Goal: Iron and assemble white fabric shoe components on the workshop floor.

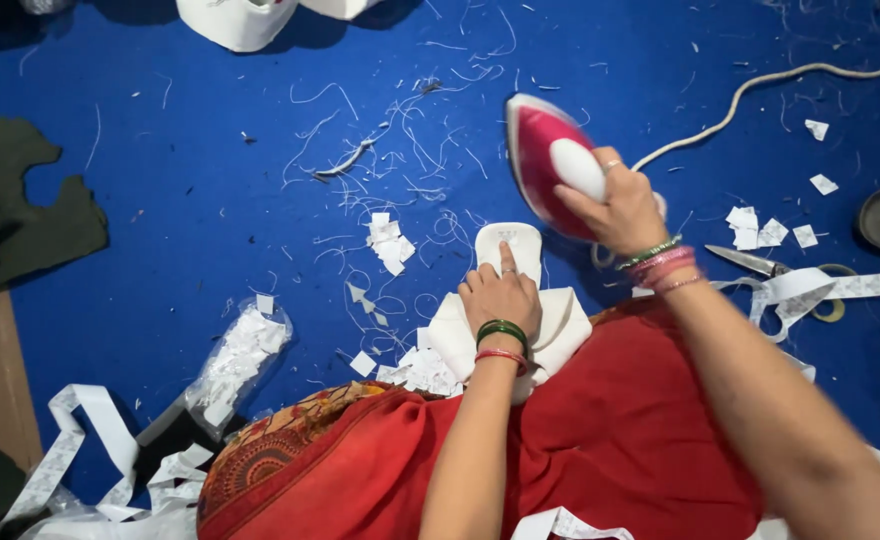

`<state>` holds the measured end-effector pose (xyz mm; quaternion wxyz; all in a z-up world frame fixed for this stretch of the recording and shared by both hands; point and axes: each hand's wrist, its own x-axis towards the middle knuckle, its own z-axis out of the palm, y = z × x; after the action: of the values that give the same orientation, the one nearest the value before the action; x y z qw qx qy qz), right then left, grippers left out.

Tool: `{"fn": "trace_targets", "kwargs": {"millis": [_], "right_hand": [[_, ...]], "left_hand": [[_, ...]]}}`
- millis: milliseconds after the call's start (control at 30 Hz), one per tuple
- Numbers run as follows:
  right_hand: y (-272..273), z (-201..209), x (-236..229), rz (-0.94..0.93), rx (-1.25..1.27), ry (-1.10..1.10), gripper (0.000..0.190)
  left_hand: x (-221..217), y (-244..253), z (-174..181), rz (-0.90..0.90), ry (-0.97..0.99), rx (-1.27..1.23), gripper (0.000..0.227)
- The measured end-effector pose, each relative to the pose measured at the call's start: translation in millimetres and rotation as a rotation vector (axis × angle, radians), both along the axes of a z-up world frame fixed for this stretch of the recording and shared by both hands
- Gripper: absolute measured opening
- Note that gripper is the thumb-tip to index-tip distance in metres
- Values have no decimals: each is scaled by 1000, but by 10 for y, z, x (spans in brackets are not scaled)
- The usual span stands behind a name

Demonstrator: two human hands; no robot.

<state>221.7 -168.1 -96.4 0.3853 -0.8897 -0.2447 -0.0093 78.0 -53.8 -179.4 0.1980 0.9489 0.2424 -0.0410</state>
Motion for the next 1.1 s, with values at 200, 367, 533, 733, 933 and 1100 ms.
{"fn": "trace_targets", "kwargs": {"millis": [200, 367, 533, 733, 933, 1100], "right_hand": [[411, -20, -104, 291, -728, -87, 57], [494, -295, -178, 348, -895, -130, 54], [606, -158, -143, 230, -827, -79, 58], [613, -56, -145, 255, -687, -163, 58], [711, -218, -96, 255, -810, -57, 56], [538, -80, -84, 361, -853, -52, 59]], "left_hand": [[-6, -20, -89, -12, -51, 60, 61], [-7, -162, 114, -32, 34, -20, 63], [-177, -319, 83, -124, 167, 186, 62], [-298, -177, -149, -171, -106, 107, 59], [-261, -105, -128, -219, -156, 76, 56], [-287, -115, -162, -221, -189, 90, 57]]}}
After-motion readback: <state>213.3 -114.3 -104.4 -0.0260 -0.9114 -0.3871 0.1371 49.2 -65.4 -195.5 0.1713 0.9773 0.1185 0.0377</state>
